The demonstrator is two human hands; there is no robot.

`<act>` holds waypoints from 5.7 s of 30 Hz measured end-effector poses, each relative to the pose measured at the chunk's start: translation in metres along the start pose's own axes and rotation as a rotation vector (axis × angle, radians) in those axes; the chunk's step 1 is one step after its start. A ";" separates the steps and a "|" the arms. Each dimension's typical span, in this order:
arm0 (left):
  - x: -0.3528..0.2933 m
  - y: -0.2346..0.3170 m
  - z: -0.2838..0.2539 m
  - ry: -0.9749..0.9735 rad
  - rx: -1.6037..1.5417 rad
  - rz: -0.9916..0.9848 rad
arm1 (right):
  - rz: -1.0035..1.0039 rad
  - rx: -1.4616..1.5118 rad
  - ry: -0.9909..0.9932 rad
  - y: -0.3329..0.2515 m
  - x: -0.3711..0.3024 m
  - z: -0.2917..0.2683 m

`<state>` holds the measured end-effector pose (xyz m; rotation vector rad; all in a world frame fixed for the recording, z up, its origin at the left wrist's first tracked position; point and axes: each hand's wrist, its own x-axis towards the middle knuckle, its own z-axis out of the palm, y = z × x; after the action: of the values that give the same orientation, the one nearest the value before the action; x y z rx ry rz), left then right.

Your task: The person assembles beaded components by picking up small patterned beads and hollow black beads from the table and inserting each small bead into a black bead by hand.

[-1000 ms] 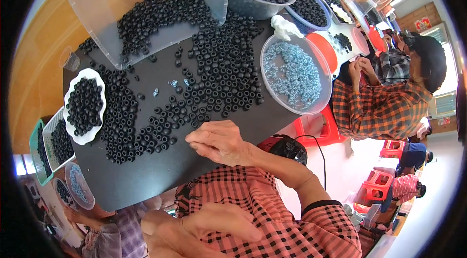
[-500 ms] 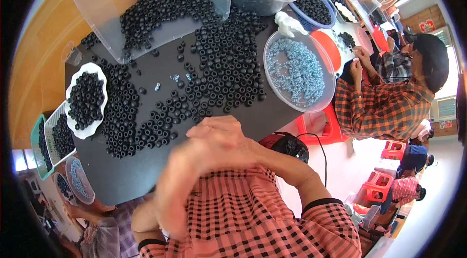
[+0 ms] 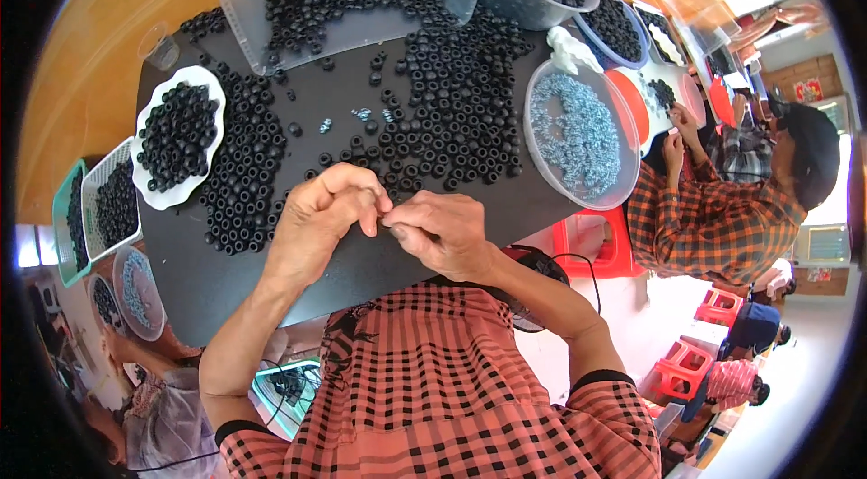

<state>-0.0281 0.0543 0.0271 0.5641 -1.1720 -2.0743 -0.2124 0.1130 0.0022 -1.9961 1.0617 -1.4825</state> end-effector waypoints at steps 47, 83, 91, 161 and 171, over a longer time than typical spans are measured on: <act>0.009 0.006 -0.034 0.422 0.677 0.329 | 0.065 -0.258 -0.235 0.085 0.150 0.032; 0.014 0.019 -0.058 0.317 -0.078 0.172 | 0.001 -0.039 0.038 0.050 0.122 0.022; 0.011 0.020 -0.066 0.396 -0.100 0.218 | -0.158 -0.763 -0.383 0.116 0.163 -0.029; 0.013 0.007 -0.042 0.404 0.080 0.141 | 0.373 0.422 -0.059 0.045 0.110 0.045; 0.014 0.004 -0.043 0.426 0.052 0.125 | 0.305 0.363 -0.092 0.045 0.093 0.047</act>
<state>-0.0086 0.0180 0.0084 0.8829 -0.9834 -1.7118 -0.1698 0.0079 0.0105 -1.5584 0.9323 -1.2999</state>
